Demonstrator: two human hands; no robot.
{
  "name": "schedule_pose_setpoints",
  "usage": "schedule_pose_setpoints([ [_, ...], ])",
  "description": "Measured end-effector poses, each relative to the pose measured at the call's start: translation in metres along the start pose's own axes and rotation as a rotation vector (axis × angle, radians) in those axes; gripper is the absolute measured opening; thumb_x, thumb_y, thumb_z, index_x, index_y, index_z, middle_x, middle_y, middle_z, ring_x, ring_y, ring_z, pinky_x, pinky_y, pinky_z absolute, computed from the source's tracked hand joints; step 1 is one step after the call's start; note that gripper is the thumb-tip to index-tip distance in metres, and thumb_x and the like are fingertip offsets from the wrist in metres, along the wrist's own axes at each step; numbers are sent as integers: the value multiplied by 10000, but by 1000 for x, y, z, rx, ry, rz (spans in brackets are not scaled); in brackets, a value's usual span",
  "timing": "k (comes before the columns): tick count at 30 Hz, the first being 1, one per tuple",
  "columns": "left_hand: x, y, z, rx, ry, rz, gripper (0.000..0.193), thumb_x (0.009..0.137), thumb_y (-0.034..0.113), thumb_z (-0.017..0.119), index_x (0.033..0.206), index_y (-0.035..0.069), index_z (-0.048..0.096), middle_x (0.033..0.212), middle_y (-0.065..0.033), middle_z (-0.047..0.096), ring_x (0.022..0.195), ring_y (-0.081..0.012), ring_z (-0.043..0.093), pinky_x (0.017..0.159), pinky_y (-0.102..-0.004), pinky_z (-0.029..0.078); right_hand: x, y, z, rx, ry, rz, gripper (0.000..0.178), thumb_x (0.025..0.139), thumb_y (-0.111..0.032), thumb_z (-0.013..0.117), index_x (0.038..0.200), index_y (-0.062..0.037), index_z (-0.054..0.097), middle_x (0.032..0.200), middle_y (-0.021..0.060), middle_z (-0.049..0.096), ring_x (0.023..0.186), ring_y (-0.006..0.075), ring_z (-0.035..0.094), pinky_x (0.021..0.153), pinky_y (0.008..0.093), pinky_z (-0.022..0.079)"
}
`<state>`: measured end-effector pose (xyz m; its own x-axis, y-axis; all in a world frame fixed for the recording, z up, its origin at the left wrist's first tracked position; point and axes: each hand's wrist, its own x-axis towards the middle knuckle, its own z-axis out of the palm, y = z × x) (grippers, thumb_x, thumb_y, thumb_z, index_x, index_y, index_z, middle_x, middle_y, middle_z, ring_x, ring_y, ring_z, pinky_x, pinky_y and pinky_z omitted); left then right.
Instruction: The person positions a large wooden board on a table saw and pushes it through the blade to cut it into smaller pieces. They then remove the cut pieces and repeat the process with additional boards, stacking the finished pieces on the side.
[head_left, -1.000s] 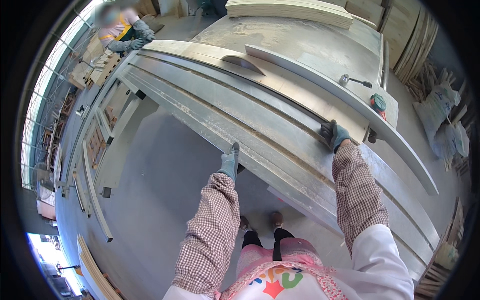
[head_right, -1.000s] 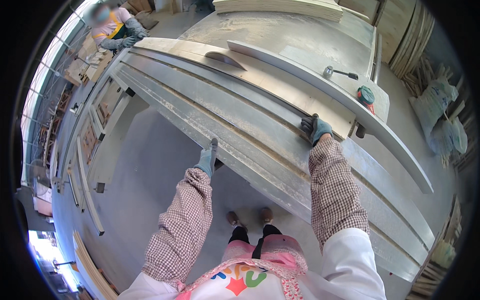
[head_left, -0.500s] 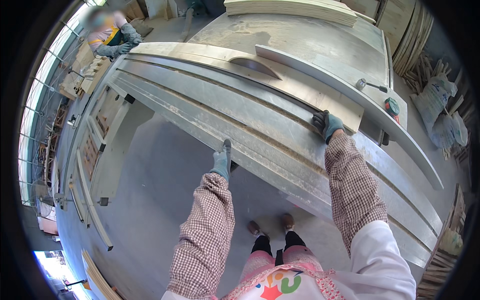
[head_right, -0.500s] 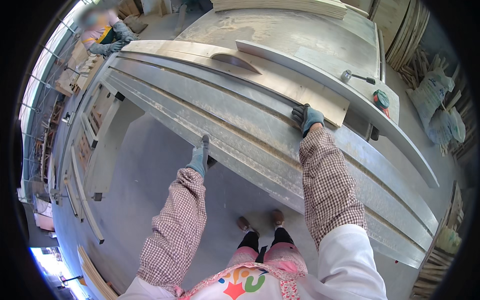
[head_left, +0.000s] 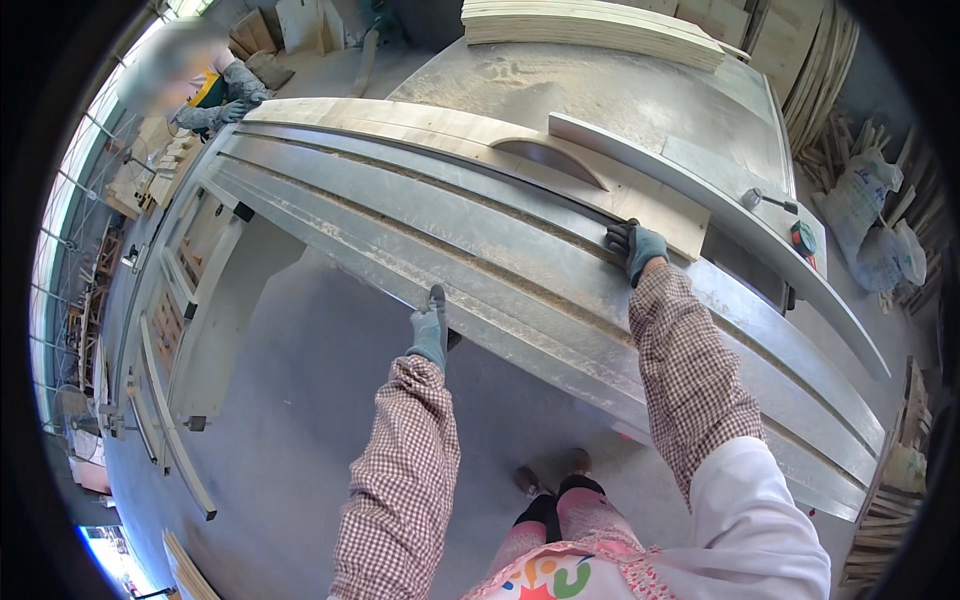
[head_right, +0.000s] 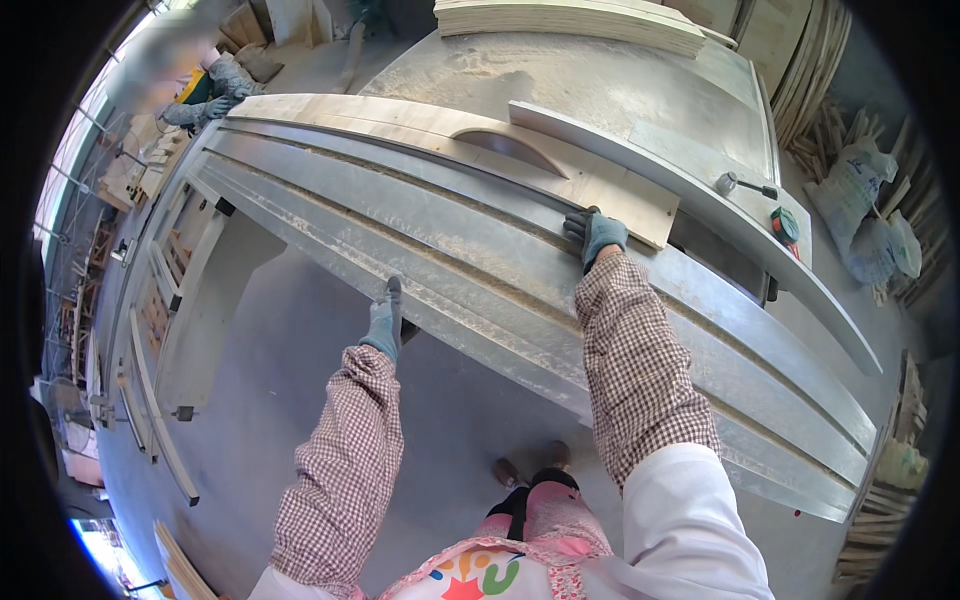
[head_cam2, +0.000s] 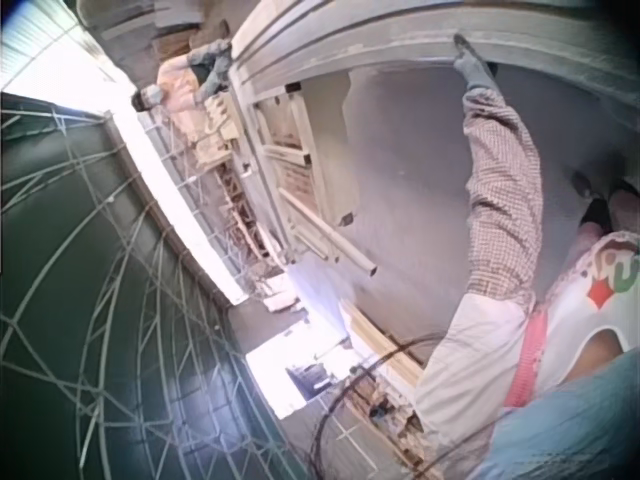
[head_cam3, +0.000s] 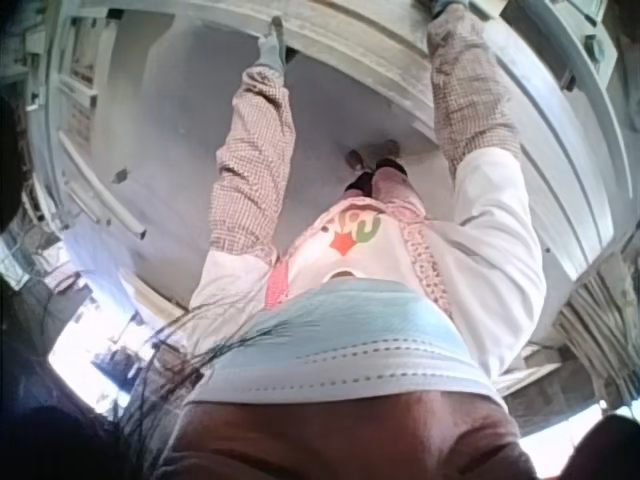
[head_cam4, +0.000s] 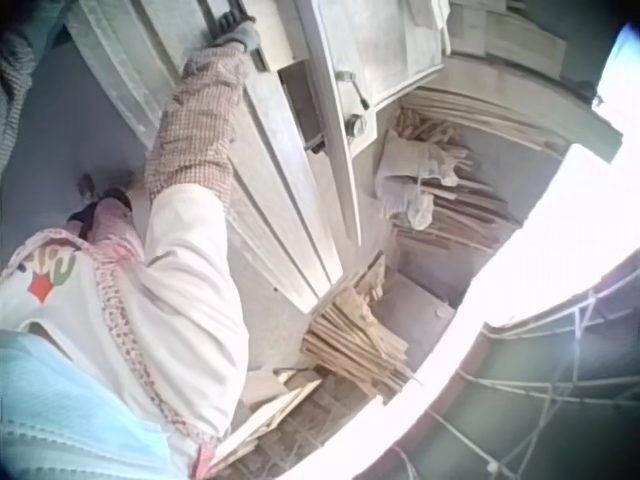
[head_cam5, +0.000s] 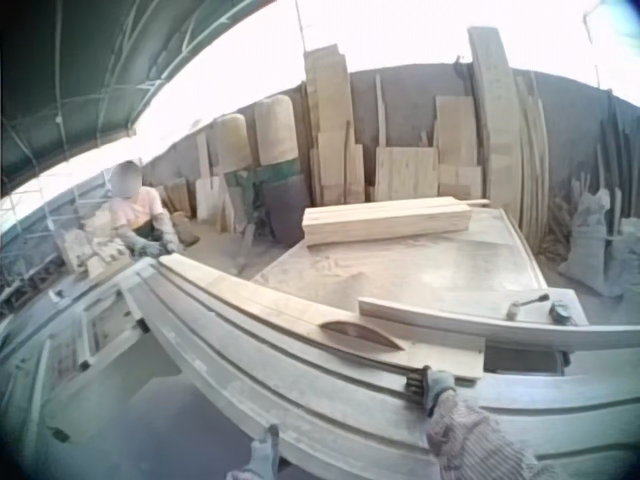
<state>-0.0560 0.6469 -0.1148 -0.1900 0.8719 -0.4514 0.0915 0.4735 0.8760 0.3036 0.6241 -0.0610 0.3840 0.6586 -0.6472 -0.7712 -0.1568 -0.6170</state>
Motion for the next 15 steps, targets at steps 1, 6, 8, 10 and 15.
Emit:
schedule_pose_setpoints([
  [1, 18, 10, -10, -2, 8, -6, 683, 718, 620, 572, 924, -25, 480, 742, -67, 495, 663, -174, 447, 614, -328, 405, 10, 10, 21, -78, -16, -44, 247, 921, -175, 327, 909, -42, 535, 797, 111, 627, 569, 208, 580, 481, 280, 487],
  [6, 23, 40, -14, -62, -22, -49, 751, 706, 639, 568, 983, -53, 475, 834, -86, 506, 760, -181, 470, 689, -324, 422, 32, 15, 41, -82, -30, -7, 273, 928, -197, 307, 995, -50, 527, 884, 107, 623, 633, 207, 597, 518, 283, 495],
  [8, 39, 26, -23, 14, -29, -122, 789, 705, 641, 561, 1145, 7, 398, 1017, -102, 492, 865, -212, 518, 713, -350, 482, 27, 17, 39, -86, -55, 5, 281, 927, -205, 304, 1014, -53, 523, 911, 108, 621, 656, 207, 601, 539, 285, 498],
  [10, 41, 30, -12, 71, -59, -161, 825, 705, 644, 552, 1232, 42, 356, 1111, -107, 485, 927, -227, 539, 732, -367, 511, 36, 11, 26, -86, -62, -7, 304, 923, -201, 289, 1049, -40, 514, 921, 110, 618, 684, 216, 604, 565, 287, 499],
  [15, 53, 13, -11, 85, -29, -153, 921, 689, 693, 519, 1241, -21, 332, 1131, -129, 475, 990, -242, 488, 842, -374, 423, 32, 1, 32, -72, -97, 16, 331, 914, -204, 263, 1078, -19, 483, 926, 129, 605, 712, 248, 606, 585, 293, 505],
])
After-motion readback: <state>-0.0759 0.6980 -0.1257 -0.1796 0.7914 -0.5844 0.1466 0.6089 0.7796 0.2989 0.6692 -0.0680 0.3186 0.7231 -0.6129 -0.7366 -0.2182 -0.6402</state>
